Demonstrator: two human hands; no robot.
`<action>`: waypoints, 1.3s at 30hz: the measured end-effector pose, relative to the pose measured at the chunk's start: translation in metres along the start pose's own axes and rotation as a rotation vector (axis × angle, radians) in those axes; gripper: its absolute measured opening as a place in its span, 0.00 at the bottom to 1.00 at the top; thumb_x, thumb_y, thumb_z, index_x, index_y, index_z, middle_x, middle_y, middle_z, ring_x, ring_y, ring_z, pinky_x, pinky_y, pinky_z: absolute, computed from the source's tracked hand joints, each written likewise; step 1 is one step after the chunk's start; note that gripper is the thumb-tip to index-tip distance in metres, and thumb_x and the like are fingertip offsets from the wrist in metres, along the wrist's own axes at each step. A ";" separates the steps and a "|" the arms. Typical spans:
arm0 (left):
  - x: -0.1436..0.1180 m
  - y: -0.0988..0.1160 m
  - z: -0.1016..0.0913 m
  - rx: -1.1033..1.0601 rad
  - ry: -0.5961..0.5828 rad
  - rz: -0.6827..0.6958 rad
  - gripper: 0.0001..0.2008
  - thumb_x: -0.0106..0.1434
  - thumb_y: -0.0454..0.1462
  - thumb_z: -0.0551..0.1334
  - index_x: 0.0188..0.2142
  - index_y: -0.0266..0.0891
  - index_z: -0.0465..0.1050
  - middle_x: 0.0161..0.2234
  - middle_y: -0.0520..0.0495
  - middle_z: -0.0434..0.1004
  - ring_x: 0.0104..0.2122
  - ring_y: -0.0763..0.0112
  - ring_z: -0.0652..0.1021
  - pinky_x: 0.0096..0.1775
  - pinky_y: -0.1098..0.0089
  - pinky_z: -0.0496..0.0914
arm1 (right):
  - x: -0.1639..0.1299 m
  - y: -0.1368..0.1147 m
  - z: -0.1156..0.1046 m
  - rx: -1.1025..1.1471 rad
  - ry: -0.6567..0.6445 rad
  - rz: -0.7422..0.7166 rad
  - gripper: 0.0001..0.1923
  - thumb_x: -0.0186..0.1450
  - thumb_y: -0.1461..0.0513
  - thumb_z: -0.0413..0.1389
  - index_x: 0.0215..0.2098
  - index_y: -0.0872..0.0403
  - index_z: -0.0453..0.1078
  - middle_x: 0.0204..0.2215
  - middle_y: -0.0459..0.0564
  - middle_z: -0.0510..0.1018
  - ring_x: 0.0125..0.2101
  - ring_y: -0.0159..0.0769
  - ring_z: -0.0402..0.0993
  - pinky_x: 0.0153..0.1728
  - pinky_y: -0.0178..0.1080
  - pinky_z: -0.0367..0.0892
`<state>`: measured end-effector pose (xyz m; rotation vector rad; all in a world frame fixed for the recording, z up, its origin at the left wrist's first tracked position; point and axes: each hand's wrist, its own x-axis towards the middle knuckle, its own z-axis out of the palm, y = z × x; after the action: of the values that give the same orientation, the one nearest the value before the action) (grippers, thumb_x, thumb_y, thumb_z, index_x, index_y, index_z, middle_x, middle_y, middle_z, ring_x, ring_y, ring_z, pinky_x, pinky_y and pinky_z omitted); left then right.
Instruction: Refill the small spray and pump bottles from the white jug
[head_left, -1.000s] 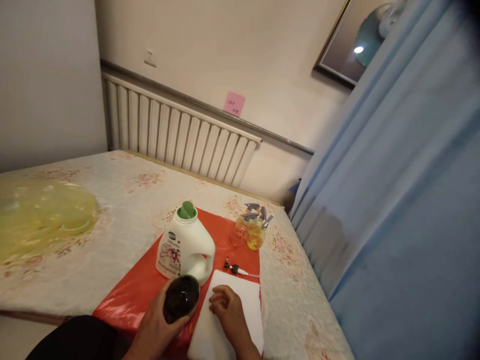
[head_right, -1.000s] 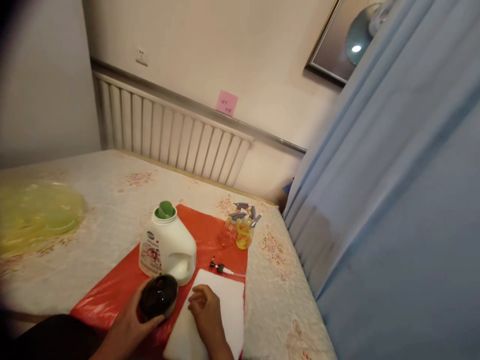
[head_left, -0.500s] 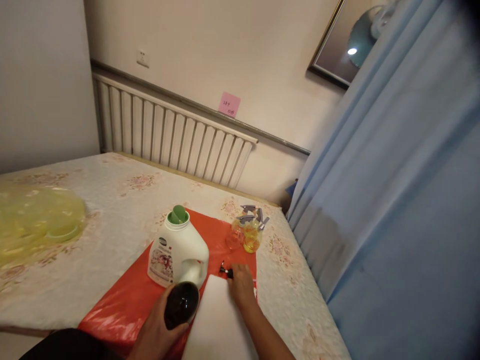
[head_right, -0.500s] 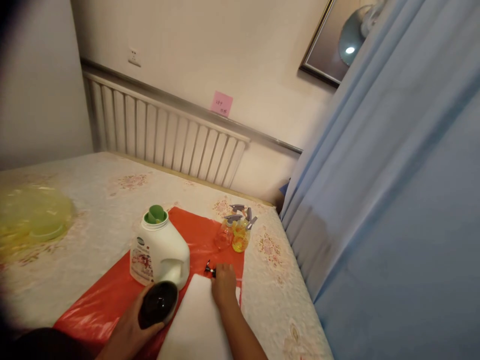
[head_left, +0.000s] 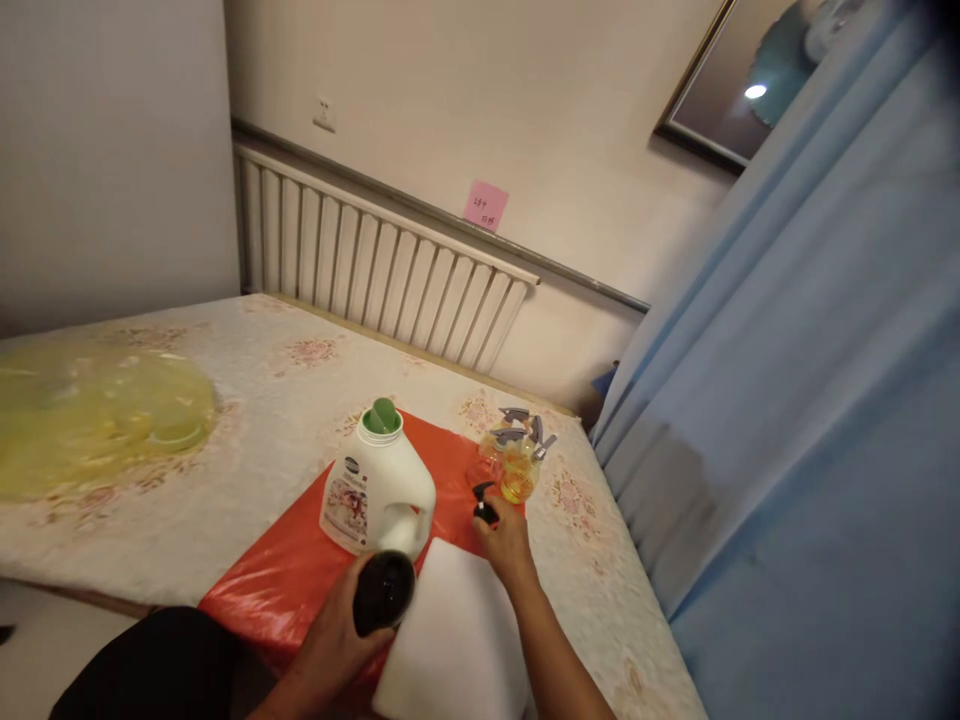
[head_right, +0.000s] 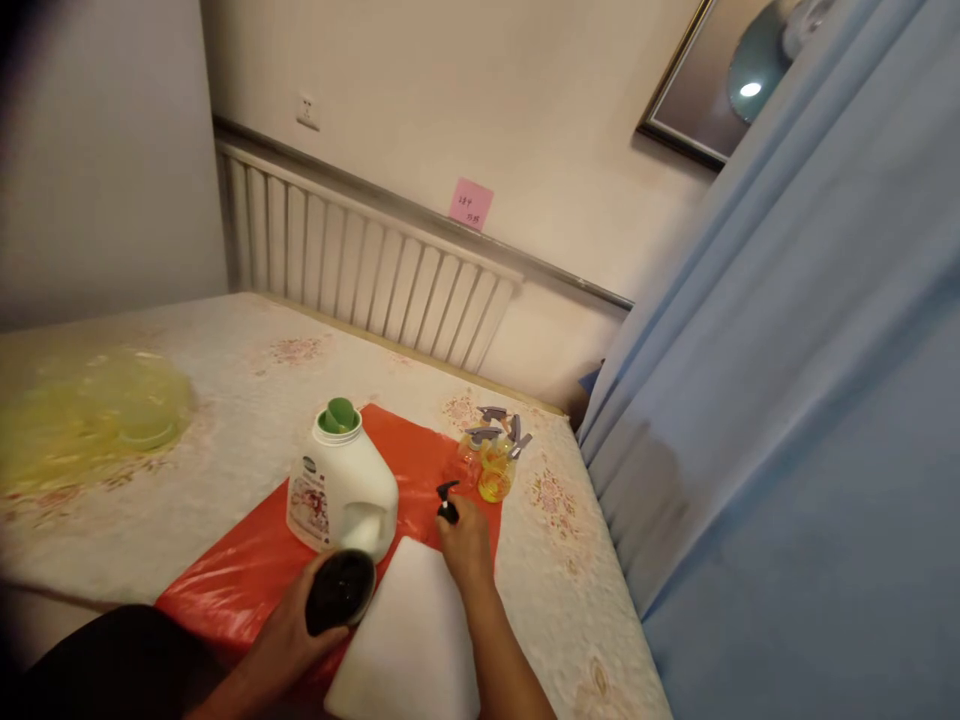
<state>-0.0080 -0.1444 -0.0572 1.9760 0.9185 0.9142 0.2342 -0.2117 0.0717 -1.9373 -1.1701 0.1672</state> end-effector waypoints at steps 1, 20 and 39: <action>0.000 0.000 0.000 -0.003 0.003 0.008 0.38 0.50 0.35 0.66 0.60 0.38 0.57 0.57 0.37 0.71 0.57 0.50 0.72 0.58 0.49 0.68 | -0.002 -0.011 -0.006 0.054 0.016 0.003 0.14 0.57 0.64 0.56 0.40 0.55 0.76 0.33 0.50 0.80 0.34 0.41 0.75 0.40 0.41 0.68; -0.002 0.008 0.000 -0.116 0.043 0.026 0.37 0.48 0.34 0.67 0.59 0.38 0.60 0.56 0.36 0.72 0.57 0.50 0.73 0.58 0.49 0.67 | -0.051 -0.086 0.051 0.627 -0.033 0.011 0.18 0.55 0.65 0.57 0.45 0.55 0.74 0.39 0.49 0.81 0.40 0.39 0.77 0.45 0.39 0.70; 0.001 0.008 -0.002 -0.039 0.019 0.004 0.37 0.53 0.41 0.68 0.60 0.37 0.57 0.56 0.35 0.71 0.56 0.48 0.73 0.57 0.47 0.68 | -0.095 -0.039 0.084 0.310 -0.051 0.057 0.41 0.45 0.72 0.61 0.59 0.56 0.67 0.49 0.54 0.78 0.50 0.47 0.74 0.54 0.46 0.68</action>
<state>-0.0072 -0.1467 -0.0492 1.9399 0.9006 0.9474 0.1138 -0.2281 0.0186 -1.7012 -1.0530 0.4062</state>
